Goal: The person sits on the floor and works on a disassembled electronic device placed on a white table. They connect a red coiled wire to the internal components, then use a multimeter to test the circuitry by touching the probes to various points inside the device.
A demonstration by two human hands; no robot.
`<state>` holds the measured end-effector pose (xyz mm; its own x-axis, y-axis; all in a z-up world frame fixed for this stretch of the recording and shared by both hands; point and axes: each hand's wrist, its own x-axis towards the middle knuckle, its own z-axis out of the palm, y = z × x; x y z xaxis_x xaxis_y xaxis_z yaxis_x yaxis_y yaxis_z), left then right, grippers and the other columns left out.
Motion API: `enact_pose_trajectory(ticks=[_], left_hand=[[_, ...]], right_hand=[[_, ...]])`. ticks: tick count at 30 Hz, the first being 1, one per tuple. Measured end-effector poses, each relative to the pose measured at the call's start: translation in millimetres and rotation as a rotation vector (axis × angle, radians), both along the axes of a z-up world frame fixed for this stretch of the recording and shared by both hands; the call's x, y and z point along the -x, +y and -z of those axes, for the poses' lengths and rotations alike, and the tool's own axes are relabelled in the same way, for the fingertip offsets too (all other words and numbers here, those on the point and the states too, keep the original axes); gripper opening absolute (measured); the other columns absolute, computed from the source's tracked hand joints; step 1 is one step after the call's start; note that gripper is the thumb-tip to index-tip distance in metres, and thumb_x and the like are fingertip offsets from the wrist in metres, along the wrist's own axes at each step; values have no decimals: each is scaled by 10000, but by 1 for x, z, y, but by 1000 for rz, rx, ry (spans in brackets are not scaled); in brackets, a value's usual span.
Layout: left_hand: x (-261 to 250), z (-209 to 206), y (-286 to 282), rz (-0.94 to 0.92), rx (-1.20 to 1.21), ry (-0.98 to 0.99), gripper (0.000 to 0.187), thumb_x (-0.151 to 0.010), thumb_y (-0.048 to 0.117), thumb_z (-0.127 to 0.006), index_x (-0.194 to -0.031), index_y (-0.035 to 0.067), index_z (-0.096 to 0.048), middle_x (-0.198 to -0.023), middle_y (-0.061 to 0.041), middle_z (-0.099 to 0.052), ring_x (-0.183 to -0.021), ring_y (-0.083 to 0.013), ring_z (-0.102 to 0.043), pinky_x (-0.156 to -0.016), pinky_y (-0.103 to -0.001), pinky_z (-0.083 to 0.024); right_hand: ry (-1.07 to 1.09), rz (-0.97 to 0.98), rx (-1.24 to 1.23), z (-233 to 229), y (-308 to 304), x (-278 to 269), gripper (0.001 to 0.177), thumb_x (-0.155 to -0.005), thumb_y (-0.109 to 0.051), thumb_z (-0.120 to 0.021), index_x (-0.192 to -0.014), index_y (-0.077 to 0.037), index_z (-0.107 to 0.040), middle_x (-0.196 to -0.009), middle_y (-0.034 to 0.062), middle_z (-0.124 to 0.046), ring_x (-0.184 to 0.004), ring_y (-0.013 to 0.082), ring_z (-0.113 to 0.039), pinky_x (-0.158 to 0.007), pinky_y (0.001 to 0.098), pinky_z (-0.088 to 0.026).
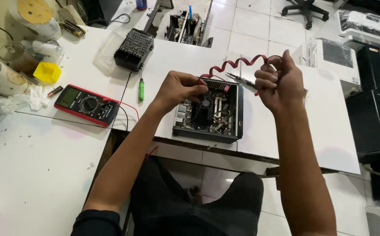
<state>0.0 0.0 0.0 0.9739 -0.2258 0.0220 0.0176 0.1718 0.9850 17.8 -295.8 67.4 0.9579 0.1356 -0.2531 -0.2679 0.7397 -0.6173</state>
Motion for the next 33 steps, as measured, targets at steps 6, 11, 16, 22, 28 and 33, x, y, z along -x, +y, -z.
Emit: enact_pose_trajectory(ticks=[6,11,16,22,28,33], left_hand=[[-3,2,3,-91,75,25,282,-785,87,-981,-1008,4,-828,-894,-194,-822,-736,-266,-822,-625,-330,-737],[-2,5,-1,-141,154,65,304,-797,113,-978,-1012,-21,-811,-861,-177,-818,-711,-261,-820,-609,-333,-737],[-7,19,-12,-152,216,93,317,-811,139,-972,-1026,-21,-802,-860,-162,-817,-710,-245,-817,-629,-335,-741],[-3,27,-25,-165,304,142,352,-833,203,-971,-1057,-4,-794,-900,-171,-821,-751,-275,-827,-670,-377,-749],[0,24,-36,-184,372,117,349,-826,216,-975,-1045,13,-794,-918,-167,-821,-792,-290,-830,-686,-386,-743],[0,26,-35,-246,420,113,337,-872,247,-946,-1070,19,-796,-968,-176,-823,-859,-308,-830,-730,-406,-746]], right_hand=[[14,-23,-37,15,12,-1,524,-1131,-447,-435,-890,-41,-661,-733,-48,-246,-604,45,-391,-468,112,-272],[34,-14,-141,44,11,-11,555,-1144,-436,-387,-907,-29,-681,-749,-53,-259,-633,51,-399,-487,123,-296],[64,-6,-277,50,10,-13,562,-1158,-407,-357,-921,-14,-682,-760,-66,-263,-651,47,-410,-492,117,-322],[85,25,-349,44,18,-5,566,-1159,-405,-347,-960,3,-685,-768,-52,-290,-672,58,-425,-509,135,-344],[-6,11,-170,36,36,13,465,-1144,-452,-373,-1043,-84,-640,-877,-12,-357,-846,131,-508,-724,229,-467],[-180,-171,158,37,32,28,423,-1146,-518,-459,-1106,-146,-656,-772,-68,-282,-620,34,-346,-489,125,-292]])
